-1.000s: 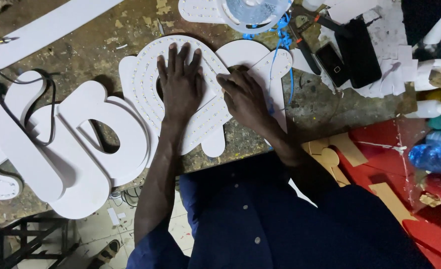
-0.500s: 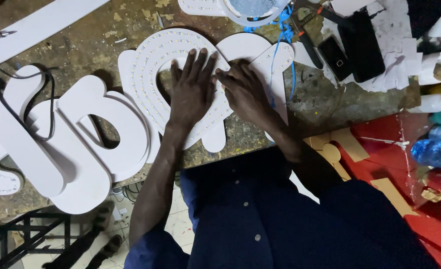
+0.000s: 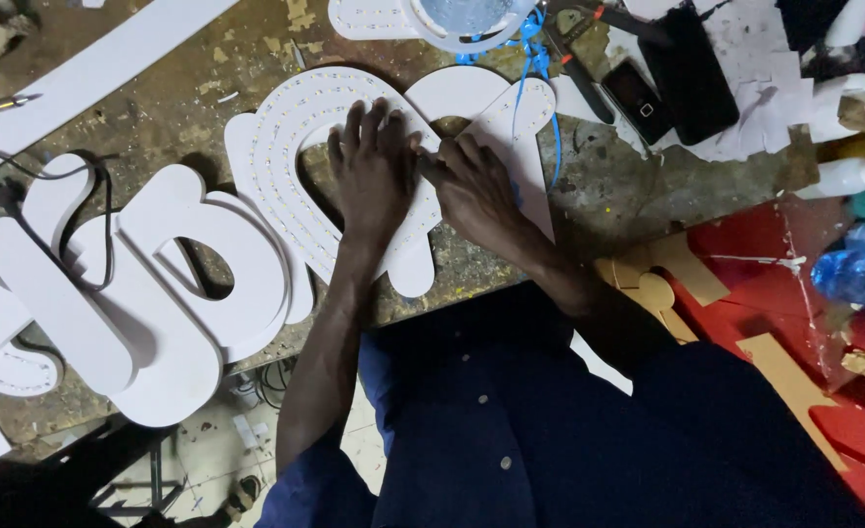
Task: Attaching flexible LED light strips to the surface of large cutout letters for sign making by peeling adhesive backing and pressing them into place.
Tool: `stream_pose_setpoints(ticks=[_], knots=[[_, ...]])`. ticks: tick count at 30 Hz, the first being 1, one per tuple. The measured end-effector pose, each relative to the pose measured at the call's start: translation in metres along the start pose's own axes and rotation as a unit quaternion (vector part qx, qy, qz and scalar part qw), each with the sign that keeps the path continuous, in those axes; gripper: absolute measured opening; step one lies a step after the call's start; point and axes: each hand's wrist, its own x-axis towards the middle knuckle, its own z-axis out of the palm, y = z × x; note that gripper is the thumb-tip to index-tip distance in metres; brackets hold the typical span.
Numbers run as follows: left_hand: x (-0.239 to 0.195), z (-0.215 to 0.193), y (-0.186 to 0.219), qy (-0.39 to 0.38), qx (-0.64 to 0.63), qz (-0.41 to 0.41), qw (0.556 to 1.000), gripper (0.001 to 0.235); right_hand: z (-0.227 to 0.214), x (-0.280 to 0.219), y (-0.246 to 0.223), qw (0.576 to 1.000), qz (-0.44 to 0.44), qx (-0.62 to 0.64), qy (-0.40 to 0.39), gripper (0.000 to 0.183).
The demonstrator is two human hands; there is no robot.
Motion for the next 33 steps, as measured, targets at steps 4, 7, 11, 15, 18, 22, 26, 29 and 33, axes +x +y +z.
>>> stream_pose_setpoints(ticks=[4,7,11,15,18,22,26,29,33], knots=[[0.004,0.005,-0.004,-0.055,-0.026,-0.054,0.997,0.05,0.015,-0.009,0.011,1.0,0.015,0.022,0.015,0.038],[0.002,0.005,-0.004,-0.051,-0.044,-0.065,0.996,0.051,0.015,-0.018,0.009,0.999,0.009,0.018,0.03,0.037],[0.004,-0.008,0.0,-0.066,-0.07,-0.067,0.993,0.056,0.012,-0.021,0.007,0.999,0.008,0.026,0.042,0.043],[0.001,-0.011,0.001,-0.078,-0.097,-0.078,0.989,0.072,0.003,-0.026,0.011,0.998,0.013,0.063,0.021,0.038],[0.0,-0.016,0.006,-0.08,-0.105,-0.09,0.987,0.071,-0.004,-0.036,0.005,0.988,0.078,0.13,0.004,0.027],[-0.012,-0.018,0.022,-0.083,-0.083,-0.087,0.989,0.066,0.006,-0.044,0.015,0.963,0.121,0.243,0.005,0.025],[-0.025,-0.014,0.031,-0.04,-0.089,-0.089,0.991,0.059,0.005,-0.047,0.014,0.93,0.183,0.317,0.023,0.015],[-0.023,-0.016,0.03,-0.024,-0.093,-0.086,0.992,0.058,-0.003,-0.046,0.017,0.908,0.212,0.361,0.014,0.016],[-0.016,-0.022,0.023,-0.04,-0.105,-0.082,0.99,0.061,-0.021,-0.047,0.021,0.878,0.23,0.42,-0.019,0.013]])
